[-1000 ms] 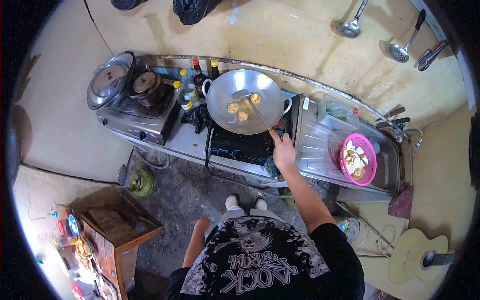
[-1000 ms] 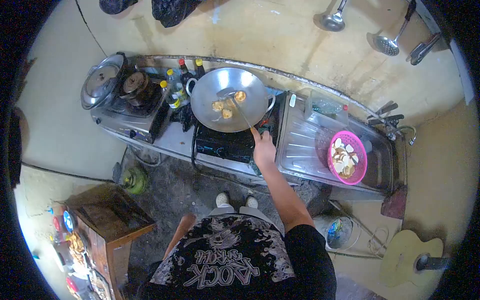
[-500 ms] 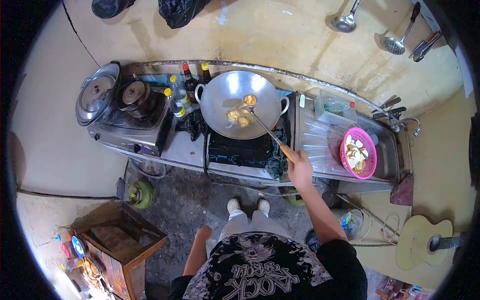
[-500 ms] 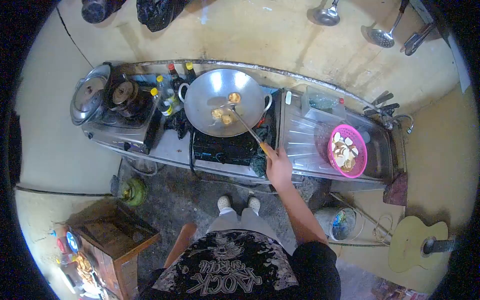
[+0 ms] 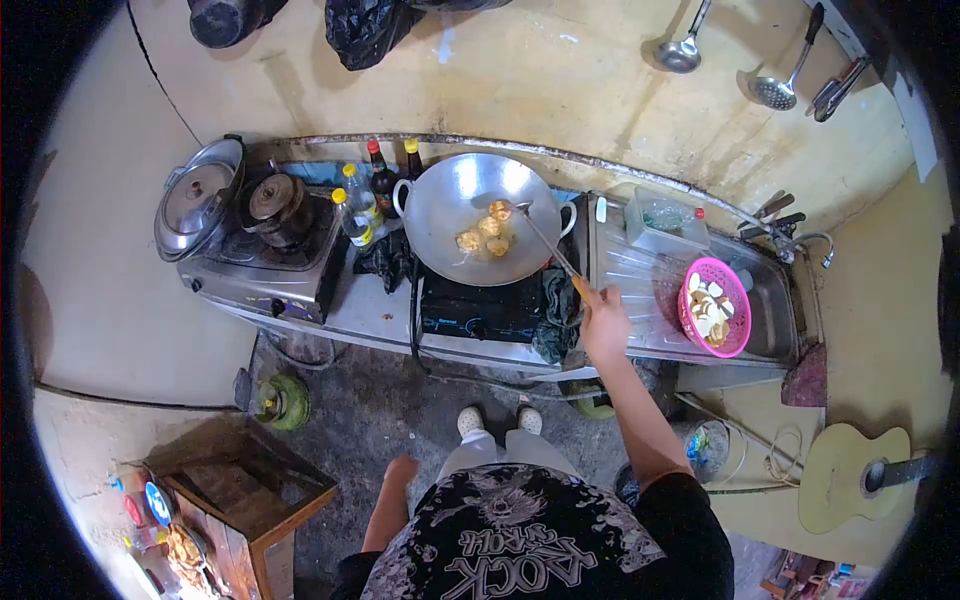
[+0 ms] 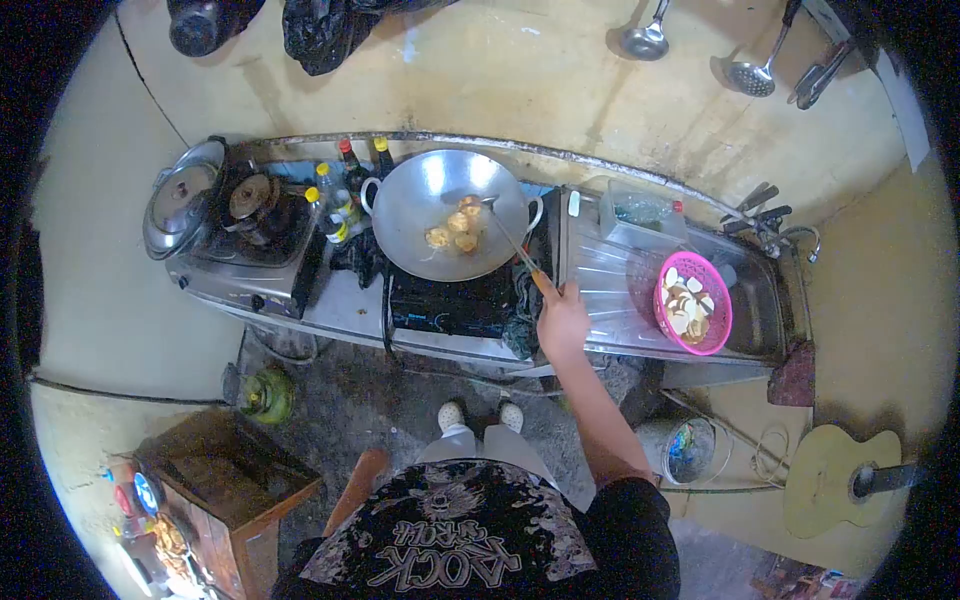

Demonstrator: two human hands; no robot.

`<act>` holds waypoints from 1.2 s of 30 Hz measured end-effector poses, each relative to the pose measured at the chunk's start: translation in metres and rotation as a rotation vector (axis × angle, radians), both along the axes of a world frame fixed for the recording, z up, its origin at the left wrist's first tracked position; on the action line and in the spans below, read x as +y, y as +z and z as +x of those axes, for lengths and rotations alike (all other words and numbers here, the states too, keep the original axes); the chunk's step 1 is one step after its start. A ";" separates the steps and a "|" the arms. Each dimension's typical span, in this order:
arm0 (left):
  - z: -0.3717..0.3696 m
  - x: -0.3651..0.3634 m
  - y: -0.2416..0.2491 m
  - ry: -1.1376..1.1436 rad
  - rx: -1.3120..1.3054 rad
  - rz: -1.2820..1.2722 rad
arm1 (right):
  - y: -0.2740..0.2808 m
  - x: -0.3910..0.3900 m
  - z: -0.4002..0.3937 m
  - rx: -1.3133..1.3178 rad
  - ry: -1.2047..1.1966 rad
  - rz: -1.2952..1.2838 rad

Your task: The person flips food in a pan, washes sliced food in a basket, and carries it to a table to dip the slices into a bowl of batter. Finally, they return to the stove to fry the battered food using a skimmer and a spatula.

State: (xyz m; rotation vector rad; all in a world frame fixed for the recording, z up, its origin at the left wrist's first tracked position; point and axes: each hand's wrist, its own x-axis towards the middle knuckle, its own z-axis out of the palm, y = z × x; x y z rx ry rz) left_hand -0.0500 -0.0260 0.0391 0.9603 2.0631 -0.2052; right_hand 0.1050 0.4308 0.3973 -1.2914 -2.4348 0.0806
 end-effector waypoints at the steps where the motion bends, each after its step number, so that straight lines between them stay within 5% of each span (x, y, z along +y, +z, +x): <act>1: -0.003 -0.001 0.000 -0.136 -0.009 0.032 | -0.004 0.004 -0.006 -0.010 -0.032 -0.003; 3: -0.011 -0.002 0.002 -0.405 -0.024 0.097 | -0.007 0.008 -0.017 0.011 -0.007 -0.008; 6: -0.006 -0.016 -0.028 -0.299 0.047 0.122 | -0.008 0.011 -0.031 0.020 0.041 -0.065; 9: 0.004 -0.015 -0.037 0.278 -0.029 0.167 | -0.012 0.019 -0.041 0.032 0.100 -0.119; 12: -0.007 -0.020 -0.031 0.006 -0.086 0.118 | -0.010 0.016 -0.044 0.045 0.135 -0.084; 15: 0.005 -0.003 0.003 0.494 -0.038 0.054 | -0.010 0.010 -0.050 0.050 0.132 -0.056; 18: -0.005 -0.029 -0.036 0.005 -0.006 0.253 | -0.022 0.004 -0.048 0.069 0.133 -0.064; 24: -0.009 0.004 0.037 -0.467 -0.083 0.222 | -0.047 -0.007 -0.048 0.167 0.043 -0.257; 28: 0.003 0.013 -0.051 -0.308 0.056 0.108 | -0.075 0.001 -0.037 0.371 0.061 -0.481; 33: 0.006 0.050 0.023 -0.648 0.054 0.192 | -0.095 0.000 0.020 0.535 -0.064 -0.607; 36: 0.016 0.067 0.004 -0.410 -0.097 0.231 | -0.128 -0.011 0.090 0.700 -0.112 -0.584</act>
